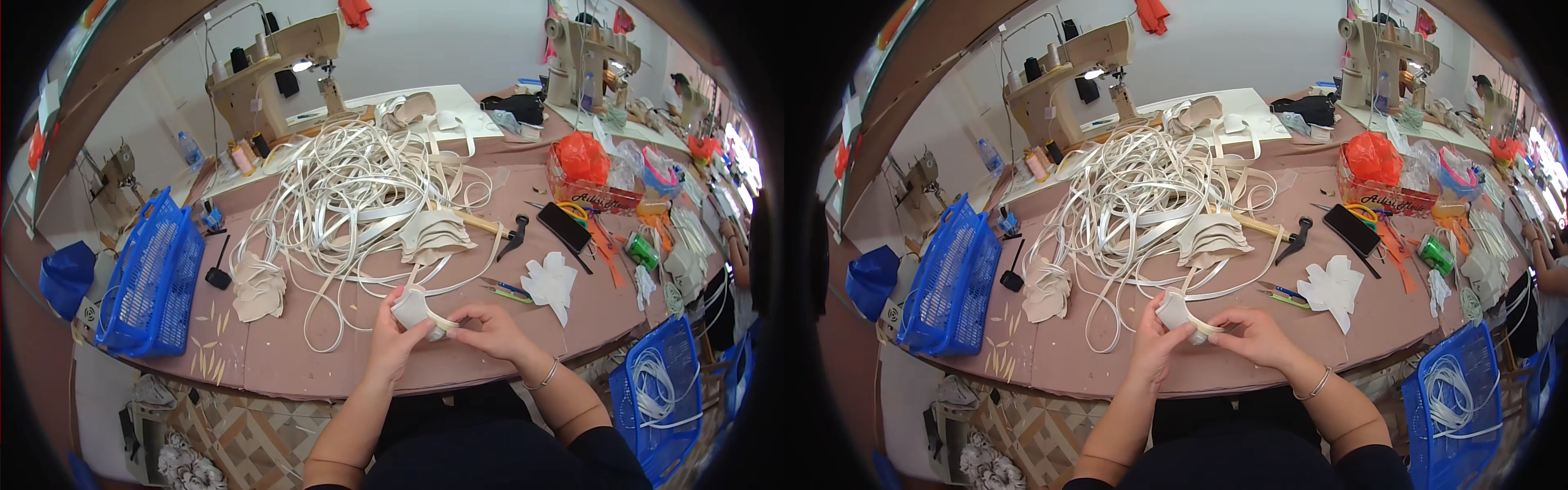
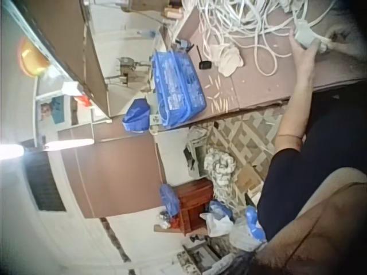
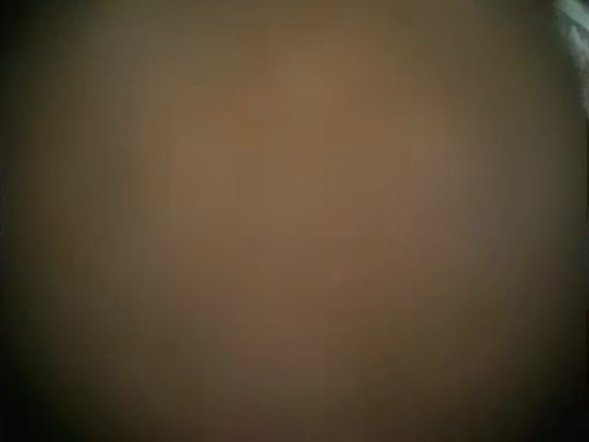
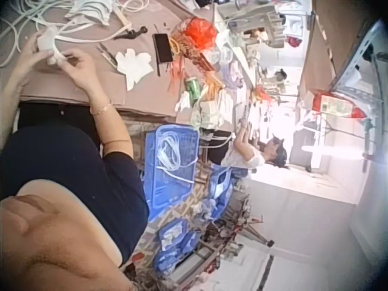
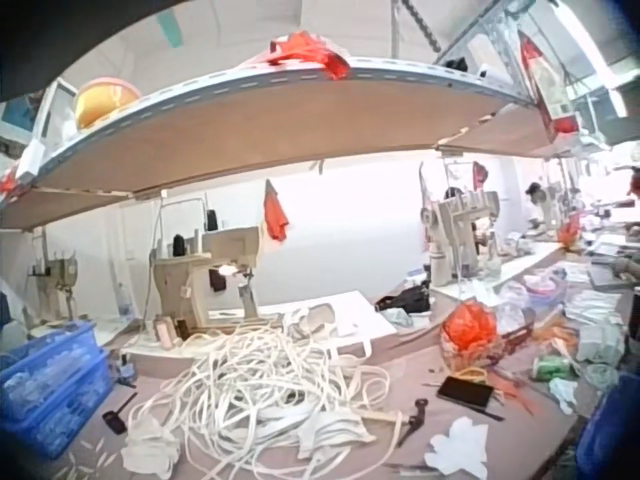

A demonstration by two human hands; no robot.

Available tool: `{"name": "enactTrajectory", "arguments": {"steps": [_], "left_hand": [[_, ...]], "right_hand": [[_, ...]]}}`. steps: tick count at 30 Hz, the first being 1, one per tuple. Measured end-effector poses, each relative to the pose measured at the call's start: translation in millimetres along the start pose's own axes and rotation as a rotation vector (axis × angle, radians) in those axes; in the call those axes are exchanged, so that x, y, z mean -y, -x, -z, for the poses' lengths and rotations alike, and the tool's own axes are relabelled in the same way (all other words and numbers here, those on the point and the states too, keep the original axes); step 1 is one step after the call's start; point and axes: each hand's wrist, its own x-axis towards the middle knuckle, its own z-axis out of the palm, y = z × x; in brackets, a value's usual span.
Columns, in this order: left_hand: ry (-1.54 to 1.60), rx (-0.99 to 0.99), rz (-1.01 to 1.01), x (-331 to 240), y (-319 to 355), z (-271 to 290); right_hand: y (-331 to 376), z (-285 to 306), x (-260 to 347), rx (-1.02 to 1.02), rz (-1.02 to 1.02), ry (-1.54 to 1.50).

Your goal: The person repeatedly picks up white fabric pieces and paper templates from a cluttered table, aligns the template on the fabric, and folds the fabric around it. The person then places the assembled piece back on the table and repeats the process with new pieces.

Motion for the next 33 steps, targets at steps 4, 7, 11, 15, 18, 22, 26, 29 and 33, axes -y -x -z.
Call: {"name": "enactTrajectory", "arguments": {"steps": [4,7,11,15,18,22,26,29,33], "left_hand": [[0.046,0.017,0.037,0.9,1.0,1.3],[0.112,0.033,0.054,4.8,0.8,4.8],[0.21,0.047,0.078,6.7,-0.3,9.4],[0.132,-0.025,0.036,13.7,-1.2,0.6],[0.242,0.026,0.13,23.9,-4.9,5.5],[0.139,-0.008,0.221,29.9,0.5,10.6],[-0.267,-0.078,0.026,70.2,-2.1,28.5],[-0.961,-0.226,-0.417,62.7,4.8,23.3],[-1.247,-0.296,-0.705,34.0,17.6,4.7]], "right_hand": [[1.3,0.1,4.2,-0.005,0.015,0.043],[2.4,-0.8,3.8,-0.005,0.022,0.054],[1.7,-1.1,4.1,-0.004,0.037,0.078],[2.4,-0.7,0.9,-0.007,0.06,0.118],[4.3,10.1,-5.7,-0.025,0.061,0.17],[-10.4,22.9,-8.0,0.026,-0.009,0.258],[-7.9,32.7,-29.0,-0.232,0.284,0.592],[10.4,64.9,-23.5,-0.401,0.089,0.491],[36.8,120.3,-45.1,-0.638,0.029,0.666]]}}
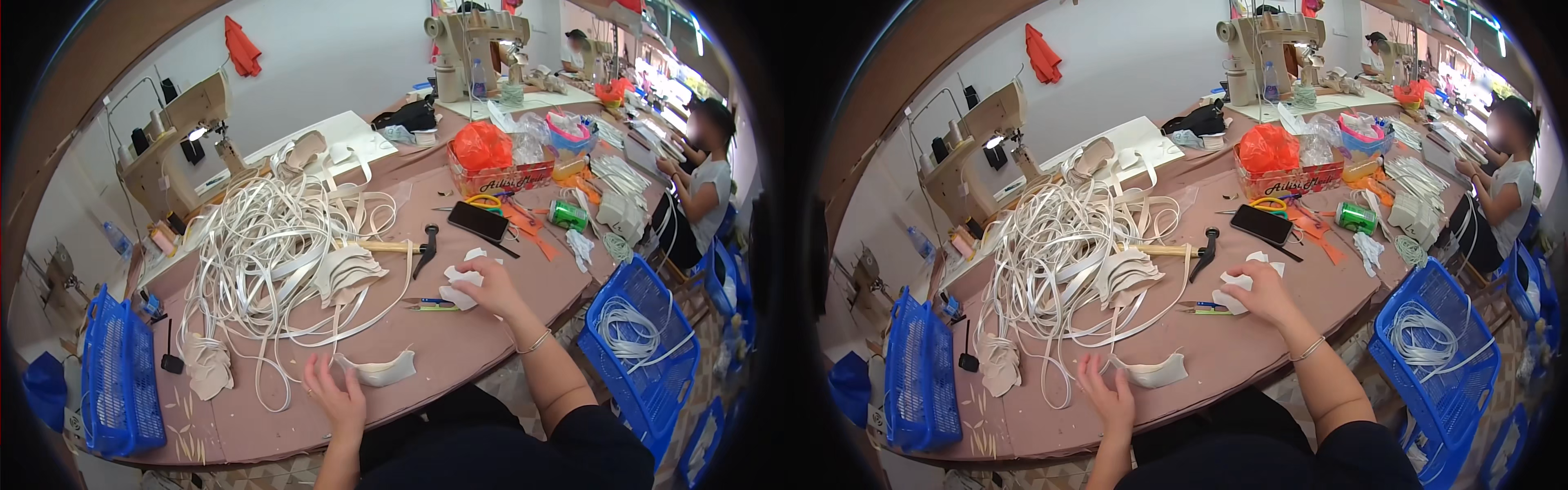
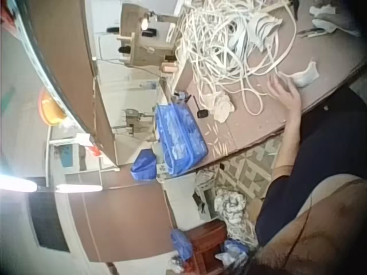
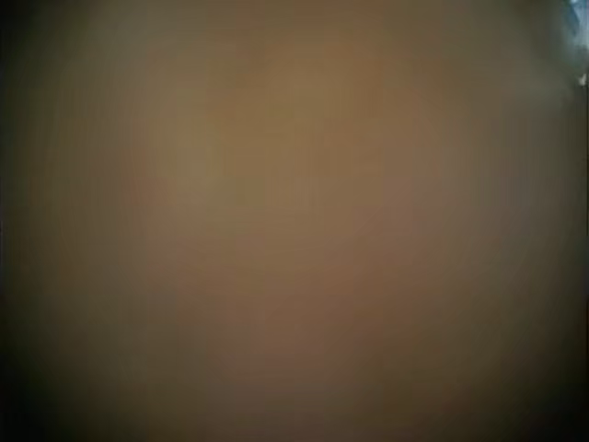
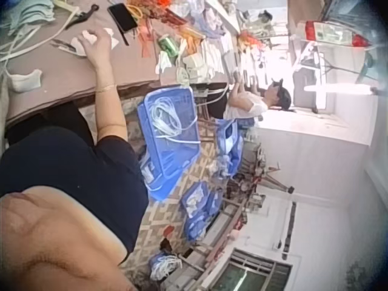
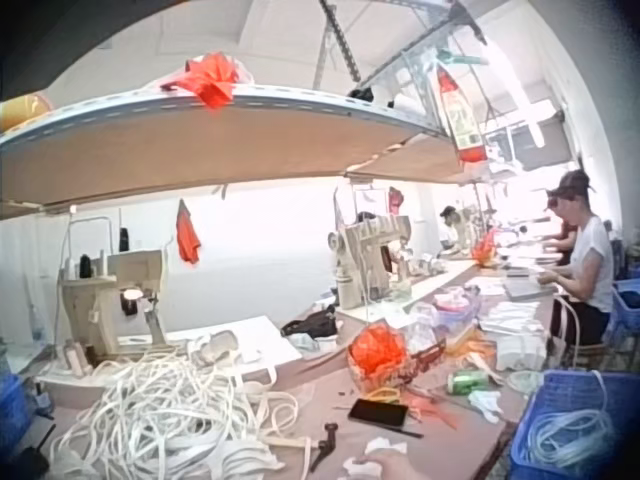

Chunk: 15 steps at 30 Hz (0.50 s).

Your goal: The person repeatedly picks up white fabric pieces and paper templates from a cluttered table, aligns the template on the fabric, and folds the fabric around it. The person then places the assembled piece back on the table and repeats the process with new pieces.

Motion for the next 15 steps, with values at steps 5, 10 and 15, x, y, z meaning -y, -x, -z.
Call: {"name": "enactTrajectory", "arguments": {"steps": [5,10,15], "left_hand": [[0.418,0.38,-0.262,-49.5,-25.3,-28.0],[0.929,0.88,0.317,-80.2,-45.5,-112.3],[0.81,1.019,0.413,-112.6,-46.3,-166.3]], "right_hand": [[7.7,-31.8,-1.5,0.053,-0.11,0.064],[17.2,-23.4,-27.2,-0.257,-0.612,-0.767],[48.6,-23.3,-25.7,-0.407,-0.492,-1.153]]}}
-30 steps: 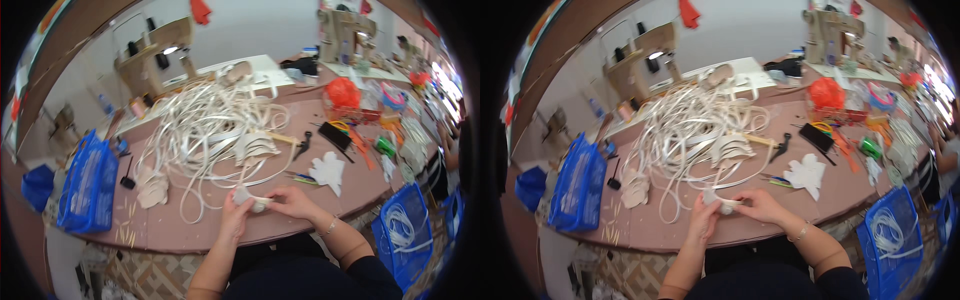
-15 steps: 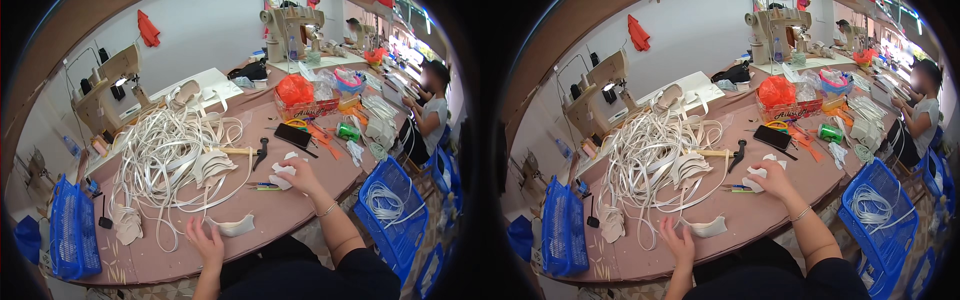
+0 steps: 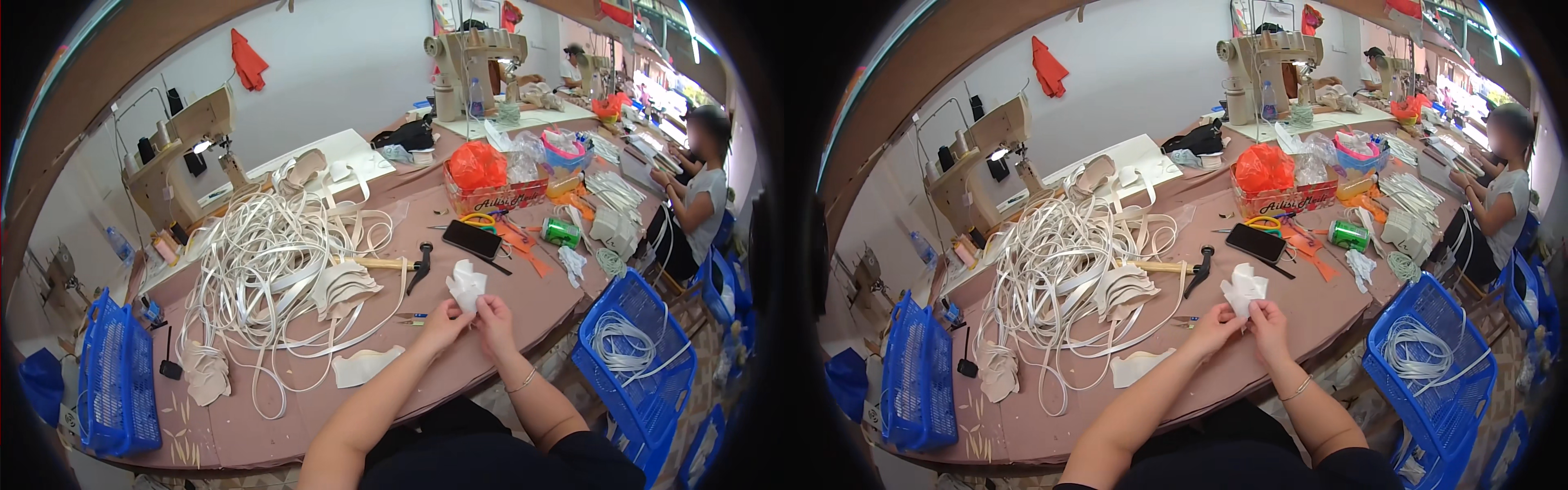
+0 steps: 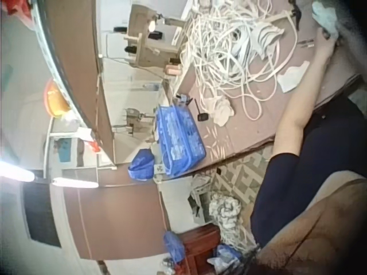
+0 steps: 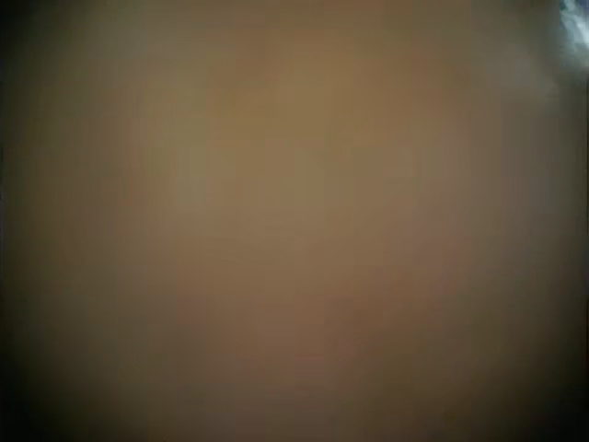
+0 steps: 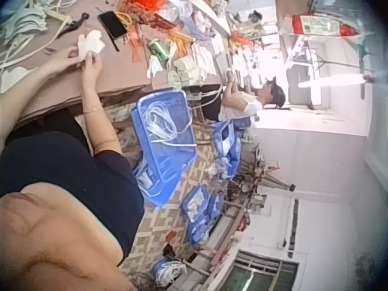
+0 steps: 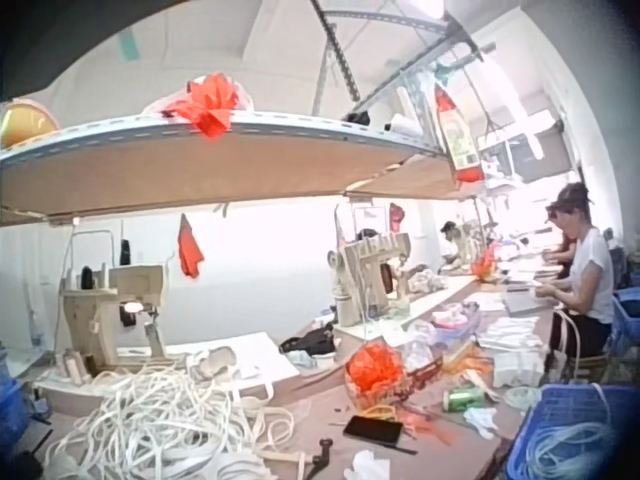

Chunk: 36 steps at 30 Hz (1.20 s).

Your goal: The person repeatedly picks up white fabric pieces and paper templates from a cluttered table, aligns the template on the fabric, and folds the fabric around it. The person then places the assembled piece back on the table and repeats the process with new pieces.

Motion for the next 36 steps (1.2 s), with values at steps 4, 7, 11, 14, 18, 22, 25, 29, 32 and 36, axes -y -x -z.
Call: {"name": "enactTrajectory", "arguments": {"steps": [4,7,11,14,18,22,25,29,32,36], "left_hand": [[-0.1,0.031,-0.161,25.4,-14.4,-4.7],[-0.173,-0.086,-0.218,34.9,-17.4,-1.2],[-0.114,-0.134,-0.151,49.3,-37.2,15.8],[-0.241,-0.191,-0.175,29.4,-39.9,27.3],[-0.739,-0.582,-0.602,4.2,-29.9,30.3],[-0.381,-0.349,-0.708,-30.6,4.4,25.0],[0.779,0.16,0.08,-44.9,32.4,31.4],[0.779,-0.171,-0.147,-12.6,58.1,67.7],[0.704,-0.173,-0.138,-3.5,92.9,83.3],[0.388,-0.01,-0.031,14.5,137.6,74.1]], "right_hand": [[4.9,7.6,7.3,-0.031,0.008,-0.062],[-11.3,22.6,19.2,-0.163,0.003,-0.181],[-45.0,51.7,43.1,-0.375,0.05,-0.218],[-63.8,80.5,71.3,-0.431,0.172,-0.329],[-58.2,56.3,96.6,-0.242,0.26,-0.252],[-33.9,11.8,76.2,-0.03,0.532,0.16],[8.2,-33.5,65.4,0.576,0.967,0.936],[46.5,-68.2,45.9,0.648,0.936,1.022],[53.7,-62.9,22.9,0.418,0.586,0.763],[49.5,-69.1,6.9,0.515,-0.304,0.244]]}}
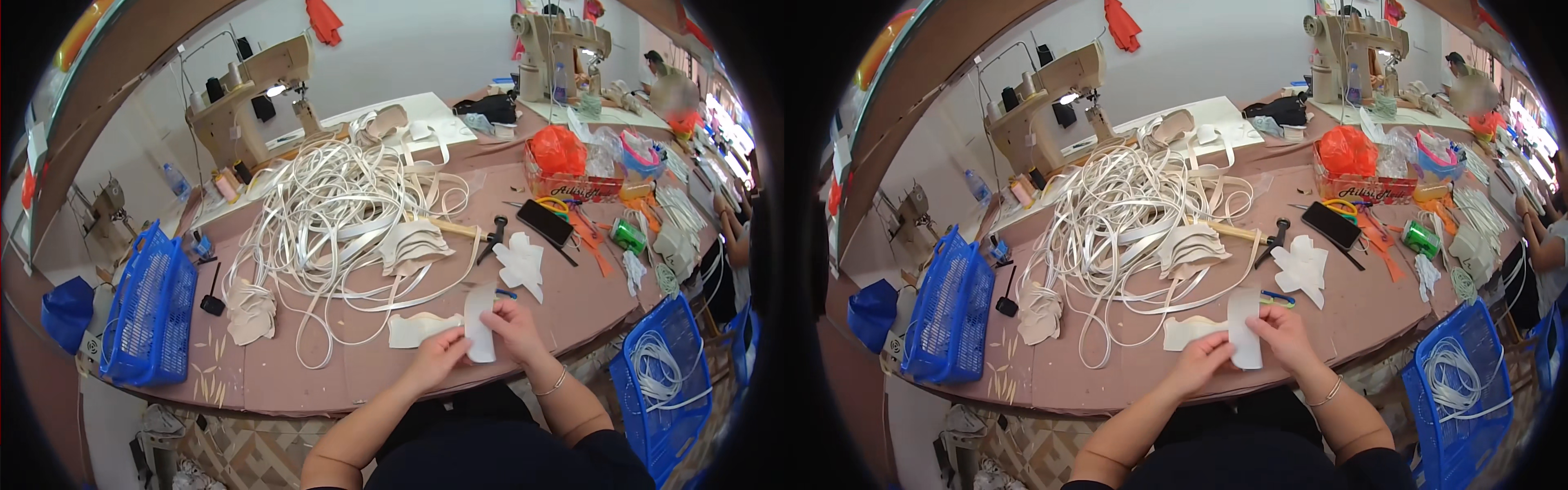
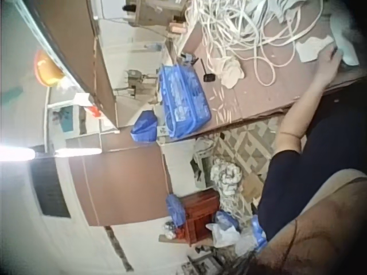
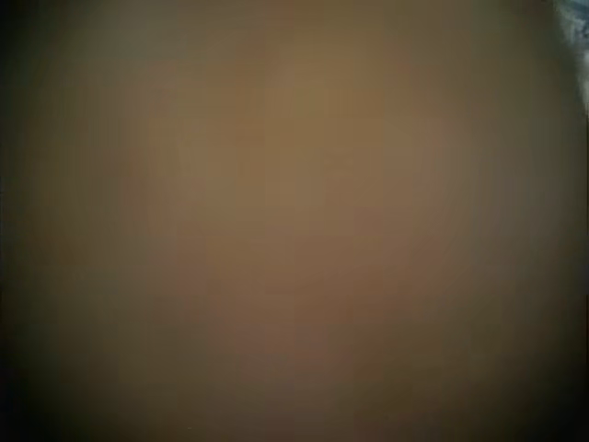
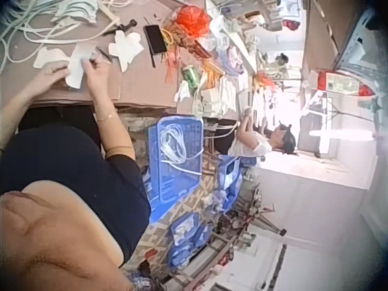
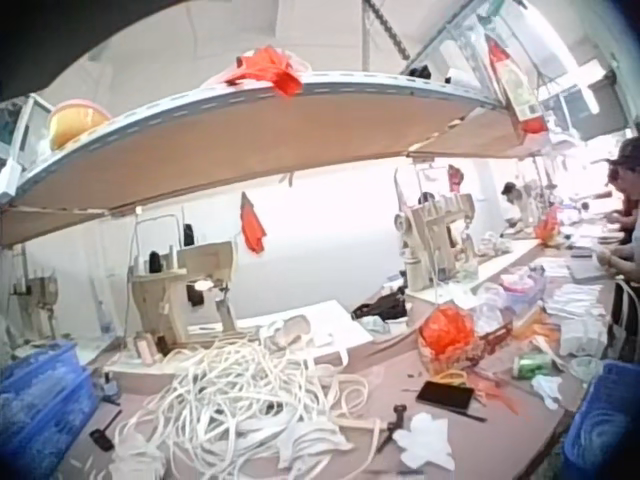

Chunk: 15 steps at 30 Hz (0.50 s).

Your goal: The person repeatedly picks up white fabric pieces and paper templates from a cluttered table, aligns the template on the fabric, and folds the fabric around it. The person then places the assembled piece back on the table and repeats the process with new pieces.

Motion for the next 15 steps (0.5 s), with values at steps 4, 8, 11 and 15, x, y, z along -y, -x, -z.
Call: {"name": "enactTrajectory", "arguments": {"steps": [4,8,11,15], "left_hand": [[-0.518,-0.299,-0.248,-1.2,8.2,39.3],[-0.986,-0.087,-0.351,-26.7,-11.6,87.8],[-1.203,0.165,-0.192,-39.4,-27.8,89.8],[-1.232,0.203,-0.053,-51.3,-31.3,83.5]], "right_hand": [[1.8,12.2,17.2,-0.117,0.19,0.105],[7.2,22.7,27.8,-0.207,0.047,-0.033],[11.7,25.6,11.6,-0.166,0.055,-0.06],[19.8,25.9,-1.3,-0.132,0.01,-0.104]]}}
